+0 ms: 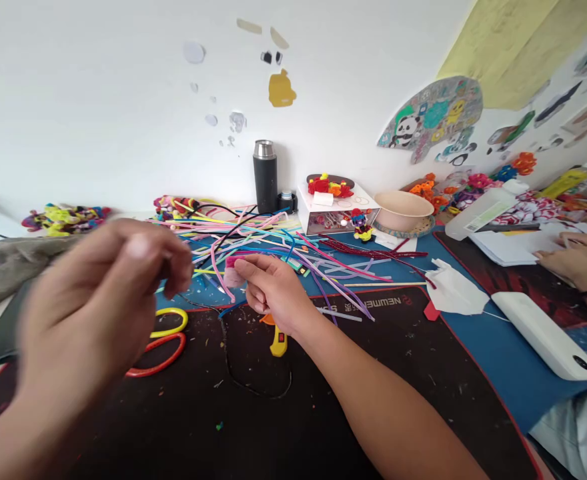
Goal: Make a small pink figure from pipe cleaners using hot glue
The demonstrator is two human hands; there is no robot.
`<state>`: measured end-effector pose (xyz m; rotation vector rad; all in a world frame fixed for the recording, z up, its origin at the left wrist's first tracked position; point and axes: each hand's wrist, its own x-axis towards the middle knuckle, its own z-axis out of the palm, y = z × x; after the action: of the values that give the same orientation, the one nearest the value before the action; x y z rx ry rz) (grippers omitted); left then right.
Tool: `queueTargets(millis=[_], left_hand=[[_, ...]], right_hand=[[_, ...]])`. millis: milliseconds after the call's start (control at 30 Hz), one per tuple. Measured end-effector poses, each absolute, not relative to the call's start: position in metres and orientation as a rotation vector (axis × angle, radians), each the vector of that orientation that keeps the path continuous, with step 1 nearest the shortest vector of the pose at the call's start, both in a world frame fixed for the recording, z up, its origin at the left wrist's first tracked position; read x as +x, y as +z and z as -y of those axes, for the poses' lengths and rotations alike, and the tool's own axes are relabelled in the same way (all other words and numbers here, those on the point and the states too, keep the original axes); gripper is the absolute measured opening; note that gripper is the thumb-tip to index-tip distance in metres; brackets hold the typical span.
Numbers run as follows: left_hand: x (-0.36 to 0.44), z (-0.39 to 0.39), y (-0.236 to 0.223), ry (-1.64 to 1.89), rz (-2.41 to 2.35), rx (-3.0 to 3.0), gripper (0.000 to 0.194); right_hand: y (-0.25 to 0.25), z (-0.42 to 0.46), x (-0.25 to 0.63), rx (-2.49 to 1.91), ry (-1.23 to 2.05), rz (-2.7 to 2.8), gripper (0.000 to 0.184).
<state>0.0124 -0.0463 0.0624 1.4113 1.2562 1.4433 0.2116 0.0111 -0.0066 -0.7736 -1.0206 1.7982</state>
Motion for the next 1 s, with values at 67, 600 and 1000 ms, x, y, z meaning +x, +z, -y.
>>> queueTargets(millis=[67,600,1000], left_hand=[[0.033,0.023,0.061,1.544,-1.244,1.379,0.028],[0.046,0.016,0.012,1.151,-0.918,1.039,0.043],[0.041,0.01,0.001,1.304,-0.854,0.895,0.043]], right_hand=[[-0.007,-0.011,0.212,-0.774,1.803,0.998,0.036],[-0.015,-0.012,0.211,-0.784,1.779,1.02,0.046],[-0.019,-0.011,0.21,-0.748,1.824,1.085,0.048]])
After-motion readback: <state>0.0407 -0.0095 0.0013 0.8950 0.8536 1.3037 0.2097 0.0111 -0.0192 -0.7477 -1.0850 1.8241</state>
